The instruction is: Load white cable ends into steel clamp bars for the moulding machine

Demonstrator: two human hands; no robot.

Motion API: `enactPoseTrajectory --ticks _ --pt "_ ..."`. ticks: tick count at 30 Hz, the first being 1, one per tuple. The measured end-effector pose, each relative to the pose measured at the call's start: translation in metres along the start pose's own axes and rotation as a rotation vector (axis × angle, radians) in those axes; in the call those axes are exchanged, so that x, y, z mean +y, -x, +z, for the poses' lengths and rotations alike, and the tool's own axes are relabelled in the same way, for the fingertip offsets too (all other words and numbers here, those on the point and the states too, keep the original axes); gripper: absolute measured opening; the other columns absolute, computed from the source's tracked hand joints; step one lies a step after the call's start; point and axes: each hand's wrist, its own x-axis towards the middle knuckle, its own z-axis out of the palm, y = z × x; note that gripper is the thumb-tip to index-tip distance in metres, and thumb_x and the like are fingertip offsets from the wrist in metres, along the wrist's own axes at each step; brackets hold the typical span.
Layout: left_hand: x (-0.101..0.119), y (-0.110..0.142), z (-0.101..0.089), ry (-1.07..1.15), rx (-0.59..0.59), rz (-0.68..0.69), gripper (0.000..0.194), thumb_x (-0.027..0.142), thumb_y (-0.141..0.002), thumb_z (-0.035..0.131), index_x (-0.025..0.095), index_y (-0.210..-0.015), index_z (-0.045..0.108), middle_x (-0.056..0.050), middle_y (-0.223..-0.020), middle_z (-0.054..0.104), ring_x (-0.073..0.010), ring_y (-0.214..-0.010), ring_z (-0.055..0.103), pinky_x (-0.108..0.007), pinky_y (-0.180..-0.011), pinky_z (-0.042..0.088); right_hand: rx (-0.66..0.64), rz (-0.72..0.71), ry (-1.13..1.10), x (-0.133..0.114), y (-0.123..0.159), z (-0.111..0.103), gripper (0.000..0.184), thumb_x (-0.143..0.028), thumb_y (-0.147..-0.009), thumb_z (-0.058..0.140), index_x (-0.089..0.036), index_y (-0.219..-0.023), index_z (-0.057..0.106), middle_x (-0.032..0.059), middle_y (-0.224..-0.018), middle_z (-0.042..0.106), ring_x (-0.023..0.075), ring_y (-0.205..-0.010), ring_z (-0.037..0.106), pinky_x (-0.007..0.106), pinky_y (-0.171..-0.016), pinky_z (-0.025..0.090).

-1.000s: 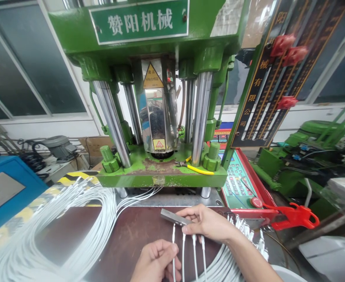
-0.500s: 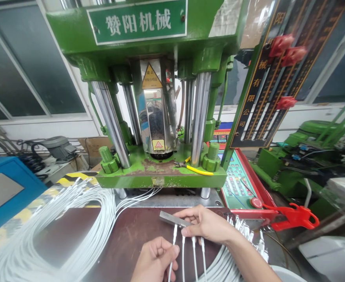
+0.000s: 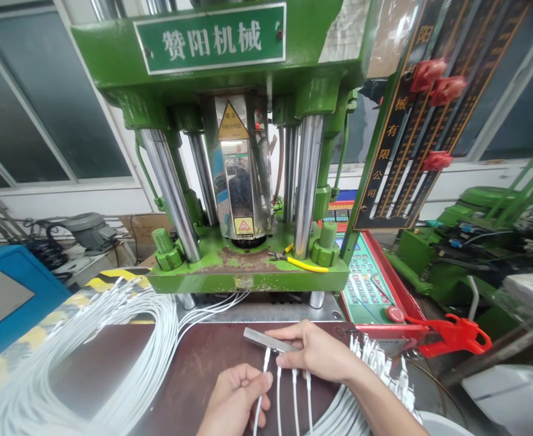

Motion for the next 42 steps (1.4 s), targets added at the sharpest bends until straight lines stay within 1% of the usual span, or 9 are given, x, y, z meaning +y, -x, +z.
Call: enactPoseTrajectory --ticks 5,10,16,20,26,30,35,39,42 --pt "0.007 0.000 -0.010 -0.157 -0.005 0.113 0.038 0.052 -0.071 0.057 0.014 -0.073 0.056 -0.003 -0.065 0.061 -0.0117 -0.049 0.053 -0.022 -0.046 0.037 0.020 -0.061 0.131 0.003 0.000 -0.003 0.047 -0.011 -0.067 0.053 -0.022 -0.113 0.060 -0.0010 -0.088 0.067 0.0138 -0.070 0.057 0.021 -0.059 0.040" --pt "0.036 -0.003 -0.040 -0.674 0.257 0.417 0.035 0.050 -0.081 0.042 0.018 -0.081 0.057 -0.002 -0.072 0.060 -0.0162 -0.064 0.056 -0.029 -0.064 0.045 0.344 -0.034 0.661 0.006 -0.001 0.013 0.036 -0.013 -0.069 0.050 -0.026 -0.098 0.066 0.0015 -0.097 0.067 0.0217 -0.095 0.057 0.028 -0.082 0.038" --pt "0.045 -0.042 -0.069 -1.341 0.507 0.709 0.041 0.029 -0.086 0.035 0.008 -0.121 0.043 -0.017 -0.122 0.047 -0.0278 -0.117 0.039 -0.040 -0.099 0.031 0.419 0.043 0.906 0.010 -0.009 0.028 0.030 -0.018 -0.073 0.048 -0.028 -0.093 0.067 0.0036 -0.088 0.069 0.0248 -0.087 0.061 0.031 -0.073 0.039" --pt "0.034 -0.070 -0.077 -1.389 0.509 0.679 0.044 0.026 -0.082 0.039 0.001 -0.118 0.045 -0.023 -0.111 0.052 -0.0341 -0.107 0.045 -0.048 -0.093 0.031 0.449 0.032 0.914 0.015 -0.012 0.032 0.027 -0.016 -0.071 0.049 -0.028 -0.087 0.066 0.0024 -0.086 0.067 0.0232 -0.086 0.059 0.030 -0.072 0.038" --pt "0.042 -0.082 -0.091 -1.376 0.477 0.648 0.025 0.025 -0.080 0.040 0.010 -0.081 0.061 -0.016 -0.084 0.059 -0.0310 -0.088 0.051 -0.043 -0.081 0.036 0.432 -0.013 0.805 0.021 -0.012 0.028 0.025 -0.018 -0.071 0.052 -0.027 -0.090 0.064 0.0005 -0.093 0.065 0.0206 -0.093 0.056 0.028 -0.079 0.037" --pt "0.053 -0.071 -0.087 -1.302 0.397 0.646 0.019 0.026 -0.079 0.042 0.016 -0.073 0.058 -0.011 -0.083 0.059 -0.0267 -0.089 0.052 -0.037 -0.082 0.035 0.435 -0.005 0.719 0.018 -0.012 0.019 0.021 -0.027 -0.078 0.050 -0.025 -0.093 0.064 0.0015 -0.092 0.066 0.0198 -0.090 0.057 0.027 -0.078 0.037" --pt "0.062 -0.063 -0.072 -1.150 0.164 0.521 0.022 0.041 -0.077 0.047 0.022 -0.076 0.056 0.001 -0.066 0.060 -0.0165 -0.063 0.057 -0.024 -0.059 0.038 0.497 -0.031 0.648 0.015 -0.011 0.009 0.022 -0.034 -0.084 0.044 -0.026 -0.088 0.065 -0.0009 -0.085 0.067 0.0185 -0.082 0.058 0.026 -0.073 0.036" --pt "0.059 -0.070 -0.055 -1.080 0.157 0.473 0.042 0.050 -0.066 0.059 0.020 -0.094 0.055 -0.006 -0.088 0.060 -0.0237 -0.084 0.057 -0.030 -0.072 0.040 0.512 -0.051 0.626 0.018 -0.012 0.008 0.021 -0.035 -0.085 0.045 -0.027 -0.086 0.064 -0.0025 -0.081 0.067 0.0174 -0.078 0.057 0.025 -0.070 0.035" --pt "0.055 -0.075 -0.042 -1.041 0.196 0.477 0.026 0.035 -0.065 0.059 0.018 -0.085 0.056 -0.010 -0.093 0.056 -0.0289 -0.095 0.051 -0.036 -0.083 0.035 0.520 -0.043 0.619 0.018 -0.012 0.008 0.020 -0.035 -0.084 0.046 -0.027 -0.085 0.064 -0.0026 -0.080 0.067 0.0168 -0.077 0.057 0.025 -0.070 0.035"
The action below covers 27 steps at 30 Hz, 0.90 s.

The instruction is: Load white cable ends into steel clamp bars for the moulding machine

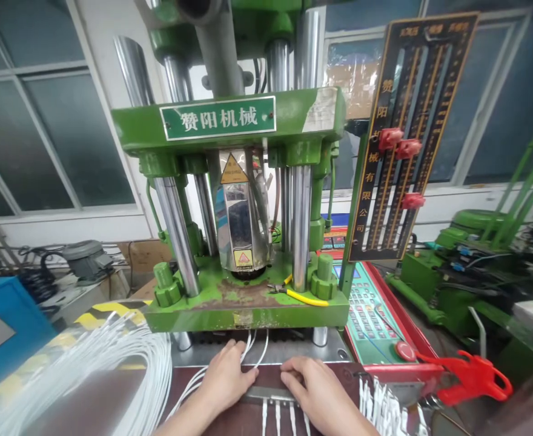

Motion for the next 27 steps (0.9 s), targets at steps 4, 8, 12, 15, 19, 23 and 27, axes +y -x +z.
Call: enactPoseTrajectory --ticks 4,8,12,15,19,23,27 --pt "0.009 0.001 0.000 0.137 0.014 -0.043 0.010 0.017 -0.066 0.049 0.020 -0.075 0.049 -0.008 -0.088 0.054 -0.0265 -0.097 0.049 -0.038 -0.087 0.031 0.015 0.006 -0.013 -0.001 0.000 -0.002 0.020 -0.034 -0.084 0.046 -0.027 -0.084 0.064 -0.0029 -0.078 0.067 0.0164 -0.076 0.057 0.024 -0.069 0.034" --pt "0.019 0.004 -0.008 0.458 -0.266 -0.158 0.015 0.024 -0.070 0.051 0.020 -0.082 0.044 -0.001 -0.061 0.059 -0.0179 -0.057 0.056 -0.029 -0.059 0.041 0.018 0.017 -0.007 -0.001 -0.001 -0.004 0.021 -0.034 -0.084 0.045 -0.027 -0.084 0.065 -0.0021 -0.080 0.068 0.0164 -0.077 0.057 0.024 -0.068 0.034" --pt "0.028 -0.004 -0.005 0.811 -0.475 -0.335 0.038 0.054 -0.076 0.044 0.017 -0.087 0.044 -0.003 -0.053 0.059 -0.0161 -0.041 0.052 -0.027 -0.044 0.039 0.027 0.001 0.017 0.000 -0.002 -0.004 0.024 -0.033 -0.087 0.041 -0.028 -0.082 0.065 -0.0019 -0.080 0.067 0.0164 -0.077 0.057 0.024 -0.067 0.033" --pt "0.031 -0.023 0.008 1.057 -0.492 -0.411 0.041 0.052 -0.080 0.039 0.013 -0.090 0.048 -0.008 -0.064 0.063 -0.0171 -0.051 0.058 -0.030 -0.052 0.046 0.024 -0.013 0.019 0.001 -0.001 -0.004 0.026 -0.032 -0.088 0.039 -0.027 -0.080 0.064 -0.0018 -0.076 0.067 0.0160 -0.073 0.058 0.024 -0.065 0.033" --pt "0.027 -0.047 0.028 1.301 -0.382 -0.448 0.027 0.030 -0.083 0.037 0.009 -0.076 0.052 -0.009 -0.067 0.061 -0.0095 -0.047 0.052 -0.020 -0.045 0.039 0.014 -0.012 0.028 0.001 -0.001 -0.003 0.027 -0.032 -0.087 0.040 -0.026 -0.078 0.065 -0.0012 -0.073 0.066 0.0158 -0.070 0.057 0.023 -0.063 0.033" --pt "0.017 -0.046 0.033 1.461 -0.291 -0.392 0.023 0.018 -0.081 0.035 0.012 -0.064 0.048 -0.002 -0.059 0.055 -0.0032 -0.033 0.029 -0.018 -0.034 0.018 0.024 -0.005 0.025 0.002 -0.003 -0.003 0.027 -0.032 -0.087 0.041 -0.024 -0.076 0.064 -0.0005 -0.074 0.066 0.0157 -0.069 0.057 0.022 -0.061 0.034" --pt "0.010 -0.042 0.033 1.538 -0.327 -0.366 0.029 0.020 -0.083 0.036 0.012 -0.057 0.047 0.001 -0.050 0.046 -0.0040 -0.035 0.031 -0.018 -0.035 0.019 0.034 -0.003 0.042 0.004 -0.004 -0.001 0.025 -0.032 -0.086 0.042 -0.026 -0.077 0.064 -0.0008 -0.075 0.067 0.0159 -0.071 0.058 0.022 -0.063 0.034"
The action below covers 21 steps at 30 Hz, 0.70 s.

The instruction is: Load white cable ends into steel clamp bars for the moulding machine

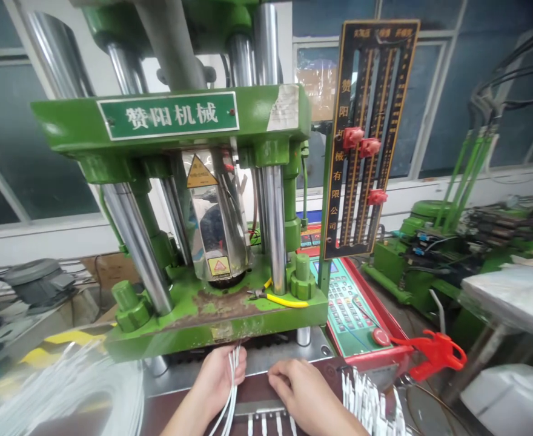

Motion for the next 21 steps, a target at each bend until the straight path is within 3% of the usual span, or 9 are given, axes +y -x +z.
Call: enactPoseTrajectory --ticks 6,9,11,15,21 --pt "-0.0017 -0.0072 0.0010 0.025 -0.021 -0.031 0.035 0.017 -0.082 0.038 0.016 -0.047 0.039 0.006 -0.037 0.029 -0.0038 -0.031 0.021 -0.018 -0.033 0.014 0.016 0.000 0.005 0.0010 -0.0004 0.0018 0.024 -0.031 -0.086 0.043 -0.025 -0.075 0.063 -0.0017 -0.074 0.066 0.0150 -0.070 0.057 0.021 -0.062 0.033" --pt "-0.0029 -0.0072 0.0033 0.036 0.040 0.013 0.021 0.013 -0.081 0.040 0.013 -0.062 0.049 0.001 -0.050 0.047 -0.0049 -0.037 0.036 -0.017 -0.036 0.025 0.007 0.017 -0.001 0.0010 -0.0009 0.0009 0.024 -0.032 -0.086 0.043 -0.025 -0.074 0.062 -0.0019 -0.073 0.066 0.0148 -0.069 0.057 0.021 -0.062 0.034" --pt "-0.0033 -0.0065 0.0044 0.037 0.055 0.024 0.021 0.012 -0.080 0.039 0.013 -0.062 0.049 0.001 -0.053 0.049 -0.0040 -0.036 0.035 -0.017 -0.036 0.024 0.004 0.012 -0.003 0.0005 -0.0011 0.0003 0.024 -0.031 -0.086 0.042 -0.025 -0.075 0.063 -0.0019 -0.075 0.066 0.0149 -0.072 0.058 0.021 -0.063 0.034" --pt "-0.0015 -0.0048 0.0042 0.046 0.029 0.010 0.036 0.016 -0.082 0.035 0.018 -0.045 0.034 0.008 -0.039 0.025 -0.0022 -0.031 0.015 -0.018 -0.034 0.010 -0.001 0.009 0.016 -0.0008 -0.0016 0.0001 0.026 -0.031 -0.087 0.041 -0.024 -0.076 0.063 -0.0012 -0.076 0.067 0.0149 -0.072 0.058 0.021 -0.064 0.035" --pt "0.0019 -0.0028 0.0004 0.049 0.002 -0.031 0.039 0.017 -0.083 0.033 0.019 -0.043 0.031 0.008 -0.037 0.019 -0.0029 -0.032 0.013 -0.018 -0.034 0.009 -0.022 0.038 0.020 -0.0003 -0.0012 0.0015 0.030 -0.033 -0.088 0.039 -0.022 -0.075 0.063 0.0008 -0.076 0.066 0.0156 -0.070 0.057 0.022 -0.063 0.035"
